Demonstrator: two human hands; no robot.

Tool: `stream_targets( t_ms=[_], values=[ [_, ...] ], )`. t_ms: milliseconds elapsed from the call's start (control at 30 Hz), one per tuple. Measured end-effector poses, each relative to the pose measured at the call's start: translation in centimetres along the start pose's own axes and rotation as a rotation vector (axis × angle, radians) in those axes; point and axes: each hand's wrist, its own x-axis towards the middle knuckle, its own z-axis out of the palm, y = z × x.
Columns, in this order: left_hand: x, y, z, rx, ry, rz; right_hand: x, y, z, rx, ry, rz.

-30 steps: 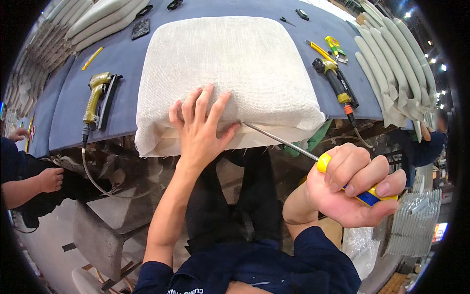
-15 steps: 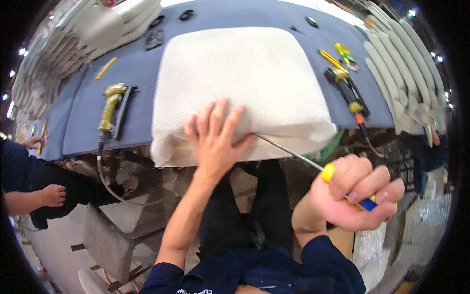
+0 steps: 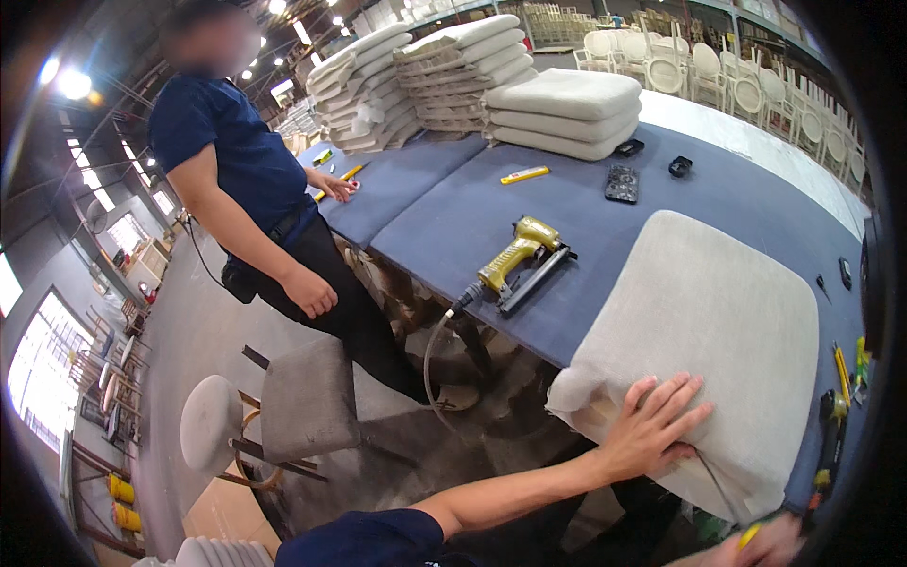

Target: The person covers a chair cushion with fabric, smooths it by hand, and secures it using a staple gun. They then use a screwdriver to tuck and adjust the fabric edges for a neat finish.

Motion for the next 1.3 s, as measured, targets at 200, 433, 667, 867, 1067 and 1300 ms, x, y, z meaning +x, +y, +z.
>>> stream_targets(
  t_ms=[200, 433, 667, 867, 1067, 1300],
  values=[
    [0.3, -0.6, -1.4, -0.007, -0.04, -0.036, 4.5, 7.0, 7.2, 0.046, -0.117, 0.548],
    [0.6, -1.2, -0.6, -0.045, -0.155, -0.033, 3.7, 0.6, 4.0, 0.325, -0.044, 0.305],
    [1.3, -0.2, -2.6, 0.054, -0.136, -0.022, 3.4, -3.7, -0.2, 0.516, -0.278, 0.523],
    [1.2, -0.5, -2.7, 0.05, -0.135, -0.013, 3.3, -4.6, -0.8, 0.509, -0.182, 0.484],
    [1.2, -0.6, -2.5, 0.082, -0.135, -0.027, 2.5, -4.0, -0.3, 0.487, -0.134, 0.489],
    [1.4, -0.1, -1.6, 0.079, -0.052, -0.025, 1.5, -4.1, -1.0, 0.468, -0.115, 0.37]
  ],
)
